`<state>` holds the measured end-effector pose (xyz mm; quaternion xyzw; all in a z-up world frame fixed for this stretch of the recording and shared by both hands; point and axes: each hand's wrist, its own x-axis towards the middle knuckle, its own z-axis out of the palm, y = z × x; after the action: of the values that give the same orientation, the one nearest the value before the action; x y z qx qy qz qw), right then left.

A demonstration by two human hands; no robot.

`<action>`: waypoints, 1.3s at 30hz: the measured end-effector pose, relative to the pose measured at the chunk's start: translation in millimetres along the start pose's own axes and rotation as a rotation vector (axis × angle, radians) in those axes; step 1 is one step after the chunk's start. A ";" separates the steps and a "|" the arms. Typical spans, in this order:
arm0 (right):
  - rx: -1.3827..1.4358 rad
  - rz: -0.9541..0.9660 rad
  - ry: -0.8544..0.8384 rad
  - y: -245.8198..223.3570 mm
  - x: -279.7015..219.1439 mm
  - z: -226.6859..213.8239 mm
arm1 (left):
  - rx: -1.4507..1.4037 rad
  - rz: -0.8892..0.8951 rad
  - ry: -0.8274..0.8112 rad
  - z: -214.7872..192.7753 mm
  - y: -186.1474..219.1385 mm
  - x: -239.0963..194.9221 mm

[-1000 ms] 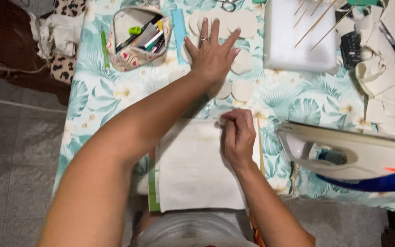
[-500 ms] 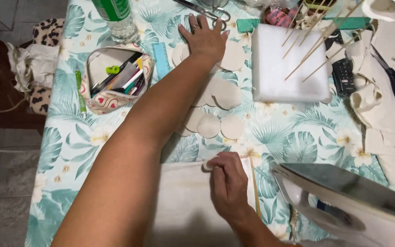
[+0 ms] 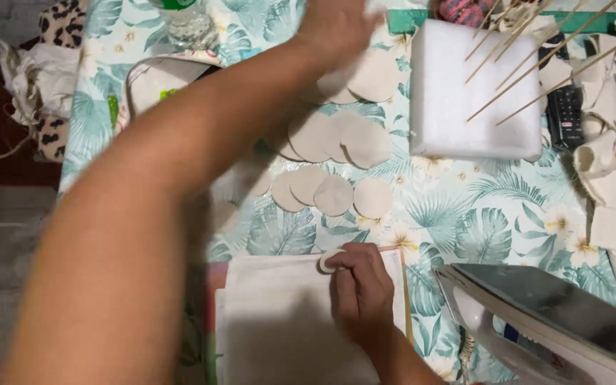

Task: Ironing small paper circles to flatten or bond them as part of a handcraft project.

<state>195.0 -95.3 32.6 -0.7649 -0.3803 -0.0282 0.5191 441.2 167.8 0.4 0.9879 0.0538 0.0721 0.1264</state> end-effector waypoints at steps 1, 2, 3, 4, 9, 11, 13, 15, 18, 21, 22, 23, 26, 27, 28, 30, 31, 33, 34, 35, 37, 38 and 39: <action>0.015 0.011 -0.005 -0.9 1.0 -0.7 | 0.007 0.227 0.135 7.0 -1.4 -0.5; 0.015 0.007 -0.005 -2.1 0.5 -1.9 | 0.008 0.225 0.139 -9.0 3.3 -19.8; 0.024 -0.001 -0.015 -3.2 0.6 -1.9 | -0.017 0.543 -0.014 -25.9 7.1 -38.7; 0.032 -0.009 -0.025 -4.2 0.8 -1.9 | -0.044 0.859 -0.170 -42.5 11.0 -57.6; 0.032 0.018 -0.030 -7.1 -1.5 -3.2 | -0.057 0.856 -0.265 -26.8 -16.0 -70.9; 0.024 0.036 -0.035 -5.6 -1.9 -1.4 | -0.027 0.822 -0.373 -29.8 -18.2 -67.9; 0.015 0.016 -0.006 -1.9 -2.2 0.4 | -0.058 0.724 -0.414 -36.1 -13.3 -65.1; -0.004 0.035 0.000 1.5 -3.9 2.1 | -0.040 0.704 -0.433 -42.2 -15.8 -58.2; -0.037 0.035 0.008 5.2 -3.1 3.9 | 0.018 0.731 -0.403 -32.9 -33.2 -33.7; -0.063 0.032 0.000 7.1 -2.5 3.4 | 0.054 0.820 -0.324 -22.8 -50.1 -10.8; -0.072 0.041 -0.008 6.9 -3.2 3.0 | 0.057 0.861 -0.290 -20.9 -54.9 -5.9; -0.068 0.040 -0.012 8.2 -3.1 3.5 | 0.057 0.856 -0.291 -26.0 -52.6 -9.4; -0.067 0.023 -0.026 7.4 -4.1 3.9 | 0.109 0.808 -0.249 -45.9 -29.2 -33.0; -0.070 0.006 -0.017 5.1 -2.7 4.0 | 0.056 0.840 -0.269 -55.8 -11.0 -46.3; -0.072 -0.012 -0.009 2.8 -1.3 3.8 | 0.001 0.872 -0.289 -65.9 7.5 -59.3; -0.062 0.013 -0.005 3.2 -4.8 5.2 | 0.014 0.891 -0.407 -63.6 25.8 -93.3; -0.057 0.029 -0.003 3.8 -5.5 5.4 | 0.031 0.907 -0.516 -63.6 35.1 -109.4; -0.041 0.042 -0.006 -0.6 -5.7 3.6 | -0.001 0.912 -0.516 -63.4 29.1 -128.3; -0.026 0.055 -0.011 -2.6 -4.7 2.8 | -0.035 0.917 -0.516 -64.1 25.7 -137.1; -0.025 0.051 -0.007 -2.5 -4.9 2.1 | -0.029 0.918 -0.514 -50.8 17.3 -136.3; -0.004 0.041 -0.021 -1.4 -5.1 0.8 | -0.065 0.952 -0.411 -22.6 0.2 -133.3; -0.005 0.039 -0.017 -1.3 -3.6 1.1 | -0.062 0.955 -0.410 -29.4 4.5 -126.2; 0.001 0.032 -0.011 -1.9 -3.7 1.2 | -0.005 0.917 -0.447 -34.7 9.2 -121.0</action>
<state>190.8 -96.1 31.9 -0.7707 -0.3709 -0.0157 0.5178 317.5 152.3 20.3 0.9008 -0.4140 -0.0930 0.0924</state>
